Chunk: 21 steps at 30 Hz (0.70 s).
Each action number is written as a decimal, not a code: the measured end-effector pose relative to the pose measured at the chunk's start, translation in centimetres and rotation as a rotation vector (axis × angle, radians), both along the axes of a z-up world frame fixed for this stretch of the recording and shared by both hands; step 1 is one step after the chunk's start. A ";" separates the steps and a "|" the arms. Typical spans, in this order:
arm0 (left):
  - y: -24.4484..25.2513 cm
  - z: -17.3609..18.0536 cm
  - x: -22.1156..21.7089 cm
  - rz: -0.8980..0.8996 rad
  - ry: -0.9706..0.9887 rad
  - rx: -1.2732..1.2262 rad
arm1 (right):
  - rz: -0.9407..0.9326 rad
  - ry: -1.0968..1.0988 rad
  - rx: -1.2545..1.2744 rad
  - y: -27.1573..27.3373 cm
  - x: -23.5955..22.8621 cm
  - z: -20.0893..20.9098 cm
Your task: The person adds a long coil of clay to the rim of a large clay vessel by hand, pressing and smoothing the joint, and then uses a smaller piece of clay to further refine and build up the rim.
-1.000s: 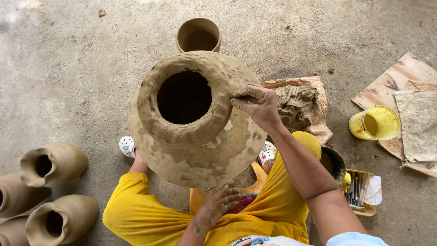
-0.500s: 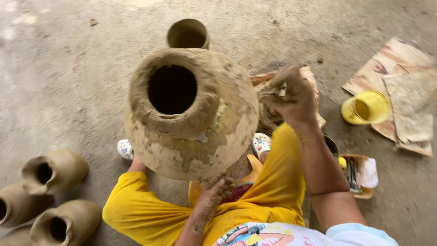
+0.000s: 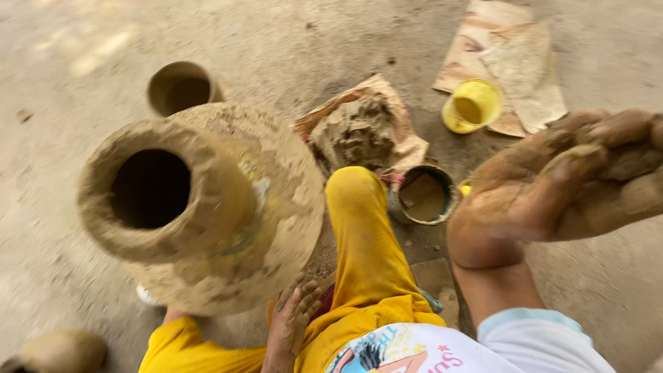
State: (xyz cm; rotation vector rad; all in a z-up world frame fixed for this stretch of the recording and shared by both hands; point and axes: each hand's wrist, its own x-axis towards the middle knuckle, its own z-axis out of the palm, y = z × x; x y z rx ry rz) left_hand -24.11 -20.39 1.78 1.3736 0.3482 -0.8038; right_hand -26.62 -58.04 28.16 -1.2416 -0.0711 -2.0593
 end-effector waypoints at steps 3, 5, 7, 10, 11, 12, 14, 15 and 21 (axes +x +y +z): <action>0.8 -0.5 1.5 0.174 -0.280 0.166 | 0.184 0.200 0.137 -1.0 0.4 -0.6; 2.4 -0.4 4.3 0.270 -0.323 0.192 | 0.291 0.266 0.166 -1.6 1.6 -1.1; 5.5 0.1 7.8 0.459 -0.519 0.223 | 0.410 0.365 0.034 -1.9 3.2 -2.0; 9.2 0.6 11.2 0.575 -0.702 0.230 | 0.532 0.492 -0.143 -1.8 5.2 -2.7; 10.2 0.6 11.7 0.579 -0.789 0.225 | 0.558 0.518 -0.181 -1.6 5.8 -2.8; 10.8 0.4 11.9 0.588 -0.786 0.224 | 0.506 0.565 -0.169 -1.0 6.0 -2.9; 11.6 0.0 12.2 0.580 -0.701 0.065 | 0.459 0.611 -0.166 0.0 6.6 -2.8; 11.7 -0.2 12.0 0.589 -0.701 0.061 | 0.530 0.675 -0.176 0.7 7.1 -2.7; 11.6 -1.7 10.4 0.589 -0.553 0.001 | 0.574 0.884 -0.341 5.6 11.1 0.5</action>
